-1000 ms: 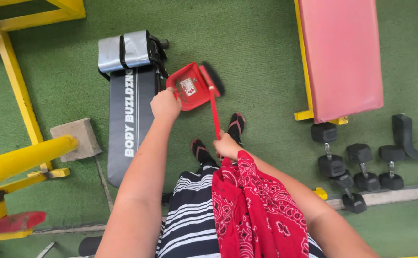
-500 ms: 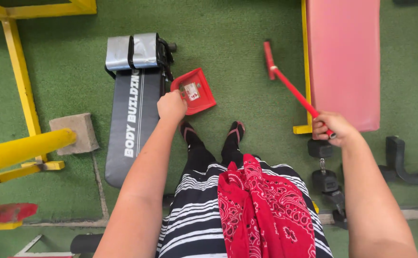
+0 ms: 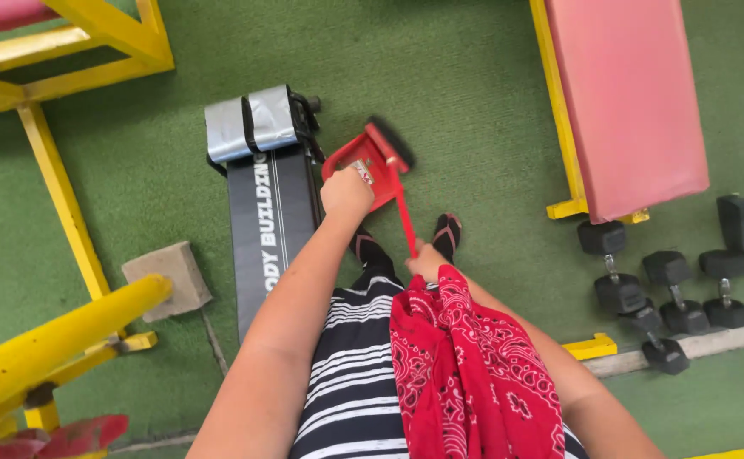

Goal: Sweeping a gym floor with a hand broom and dustpan, then wiping down equipment with a spray bottle and cloth.

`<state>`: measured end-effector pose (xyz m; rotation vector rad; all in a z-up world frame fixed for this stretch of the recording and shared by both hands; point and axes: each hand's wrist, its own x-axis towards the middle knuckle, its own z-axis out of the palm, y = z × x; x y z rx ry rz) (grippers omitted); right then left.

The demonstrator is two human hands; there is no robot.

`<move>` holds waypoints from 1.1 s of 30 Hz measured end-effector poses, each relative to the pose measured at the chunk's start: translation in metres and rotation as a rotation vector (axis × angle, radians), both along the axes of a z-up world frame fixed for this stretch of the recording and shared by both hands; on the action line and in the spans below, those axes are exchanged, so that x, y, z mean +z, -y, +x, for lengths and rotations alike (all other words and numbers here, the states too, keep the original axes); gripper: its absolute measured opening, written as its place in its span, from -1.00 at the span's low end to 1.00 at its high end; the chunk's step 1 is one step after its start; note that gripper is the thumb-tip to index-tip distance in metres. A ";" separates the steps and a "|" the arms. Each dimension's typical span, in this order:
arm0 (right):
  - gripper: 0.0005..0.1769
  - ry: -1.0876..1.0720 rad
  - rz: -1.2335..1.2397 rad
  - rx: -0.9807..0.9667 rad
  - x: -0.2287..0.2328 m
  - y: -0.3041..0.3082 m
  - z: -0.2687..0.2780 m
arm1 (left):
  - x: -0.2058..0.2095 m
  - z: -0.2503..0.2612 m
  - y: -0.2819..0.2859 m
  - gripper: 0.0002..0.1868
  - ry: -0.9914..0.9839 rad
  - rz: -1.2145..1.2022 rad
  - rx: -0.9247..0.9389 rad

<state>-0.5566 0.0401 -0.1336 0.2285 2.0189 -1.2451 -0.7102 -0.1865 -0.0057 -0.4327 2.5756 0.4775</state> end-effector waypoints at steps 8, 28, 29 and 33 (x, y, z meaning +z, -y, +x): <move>-0.52 0.595 -0.363 -0.415 0.142 -0.039 -0.073 | 0.017 0.004 0.049 -0.70 -0.017 0.036 -0.077; -0.80 0.396 -0.155 -0.636 0.163 -0.206 -0.292 | 0.035 -0.155 0.051 -0.64 -0.266 0.049 0.037; -0.80 0.389 -0.133 -0.630 0.153 -0.222 -0.311 | 0.040 -0.171 0.042 -0.66 -0.227 0.030 0.039; -0.86 0.414 -0.173 -0.631 0.083 -0.254 -0.375 | 0.028 -0.219 0.013 -0.62 -0.211 -0.019 0.054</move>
